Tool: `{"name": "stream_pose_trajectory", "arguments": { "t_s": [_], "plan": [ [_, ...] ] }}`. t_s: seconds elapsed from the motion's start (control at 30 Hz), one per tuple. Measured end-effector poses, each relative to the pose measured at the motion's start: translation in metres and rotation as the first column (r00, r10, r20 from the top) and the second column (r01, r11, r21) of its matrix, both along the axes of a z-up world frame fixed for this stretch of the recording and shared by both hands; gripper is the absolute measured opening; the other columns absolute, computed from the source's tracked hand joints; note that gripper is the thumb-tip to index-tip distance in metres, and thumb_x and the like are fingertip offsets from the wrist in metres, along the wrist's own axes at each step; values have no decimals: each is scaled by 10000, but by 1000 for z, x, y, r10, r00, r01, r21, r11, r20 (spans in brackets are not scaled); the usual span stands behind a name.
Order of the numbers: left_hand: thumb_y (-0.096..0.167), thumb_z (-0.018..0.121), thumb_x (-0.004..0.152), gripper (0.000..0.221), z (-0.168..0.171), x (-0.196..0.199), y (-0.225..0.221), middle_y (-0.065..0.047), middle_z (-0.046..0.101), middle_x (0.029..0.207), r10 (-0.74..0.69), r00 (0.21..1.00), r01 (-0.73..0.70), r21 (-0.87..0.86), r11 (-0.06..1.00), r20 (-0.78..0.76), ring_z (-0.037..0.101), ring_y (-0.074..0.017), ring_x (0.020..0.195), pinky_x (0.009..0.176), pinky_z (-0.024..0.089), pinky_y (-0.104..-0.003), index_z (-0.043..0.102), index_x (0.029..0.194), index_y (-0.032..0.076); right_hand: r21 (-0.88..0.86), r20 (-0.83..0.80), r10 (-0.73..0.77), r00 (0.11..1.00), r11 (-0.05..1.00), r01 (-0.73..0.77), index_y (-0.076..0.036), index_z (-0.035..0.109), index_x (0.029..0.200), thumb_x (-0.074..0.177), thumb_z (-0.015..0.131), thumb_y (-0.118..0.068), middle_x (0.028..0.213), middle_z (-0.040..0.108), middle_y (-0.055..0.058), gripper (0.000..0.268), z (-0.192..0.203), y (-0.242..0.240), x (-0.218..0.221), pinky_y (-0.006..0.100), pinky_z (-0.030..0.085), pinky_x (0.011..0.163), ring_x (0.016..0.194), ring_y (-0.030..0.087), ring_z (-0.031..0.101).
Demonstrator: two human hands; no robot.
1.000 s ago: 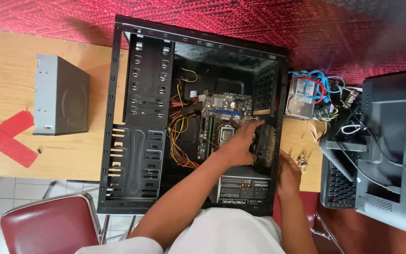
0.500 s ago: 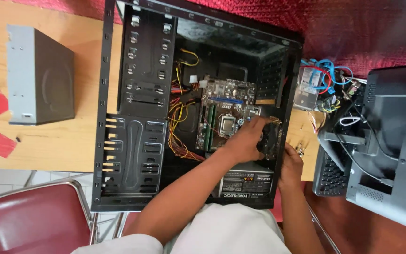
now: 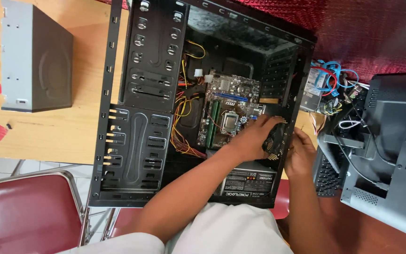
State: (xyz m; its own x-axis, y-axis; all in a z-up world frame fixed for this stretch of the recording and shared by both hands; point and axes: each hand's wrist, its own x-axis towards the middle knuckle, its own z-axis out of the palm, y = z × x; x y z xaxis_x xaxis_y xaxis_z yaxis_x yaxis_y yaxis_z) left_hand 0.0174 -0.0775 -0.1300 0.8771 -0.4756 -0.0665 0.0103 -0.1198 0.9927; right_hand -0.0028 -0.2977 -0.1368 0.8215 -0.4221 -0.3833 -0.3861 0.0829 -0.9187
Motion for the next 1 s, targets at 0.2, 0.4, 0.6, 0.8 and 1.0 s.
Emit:
{"name": "stream_pose_trajectory", "arguments": {
  "t_s": [0.2, 0.4, 0.6, 0.8, 1.0],
  "plan": [
    [4, 841, 687, 1088, -19, -3, -8, -318, 346, 1471, -61, 997, 68, 171, 983, -46, 453, -646, 1277, 892, 583, -701, 244, 1589, 128, 41, 21, -26, 999, 999, 25, -138, 705, 1165, 1015, 714, -181, 995, 735, 38, 157, 18, 15, 3, 295, 642, 772, 878, 168, 750],
    [36, 864, 667, 1138, -14, 1, -4, -329, 335, 1464, -107, 986, 136, 252, 958, -126, 437, -650, 1300, 940, 556, -707, 214, 1597, 122, -135, 66, 33, 997, 991, -24, -77, 681, 1180, 1035, 713, -222, 917, 646, 30, 207, 44, 24, -16, 196, 514, 575, 725, 101, 632],
    [116, 871, 755, 763, 38, 6, 12, -257, 460, 1308, 7, 992, -40, 266, 963, 123, 484, -547, 1236, 891, 543, -633, 474, 1405, 67, -378, 60, 225, 972, 907, -187, 3, 724, 1126, 1027, 730, -126, 743, 556, 72, 163, 101, 33, -35, 197, 400, 447, 565, 77, 474],
    [50, 756, 933, 182, 67, 3, 11, -151, 676, 1047, 209, 876, -24, -393, 919, 435, 675, -367, 1085, 958, 564, -475, 722, 1110, 24, -287, 121, 253, 960, 935, -210, 39, 728, 1061, 1042, 680, -158, 682, 473, 24, 203, 121, 54, -41, 170, 354, 464, 563, 27, 403],
    [41, 754, 921, 95, 76, 7, 21, -131, 724, 952, 210, 912, -59, -395, 917, 353, 701, -312, 971, 913, 574, -451, 767, 1013, 64, -194, 103, 277, 955, 948, -254, 56, 716, 1105, 1044, 655, -184, 693, 531, 59, 255, 121, 52, -38, 200, 384, 478, 557, 73, 448]
  ]
}}
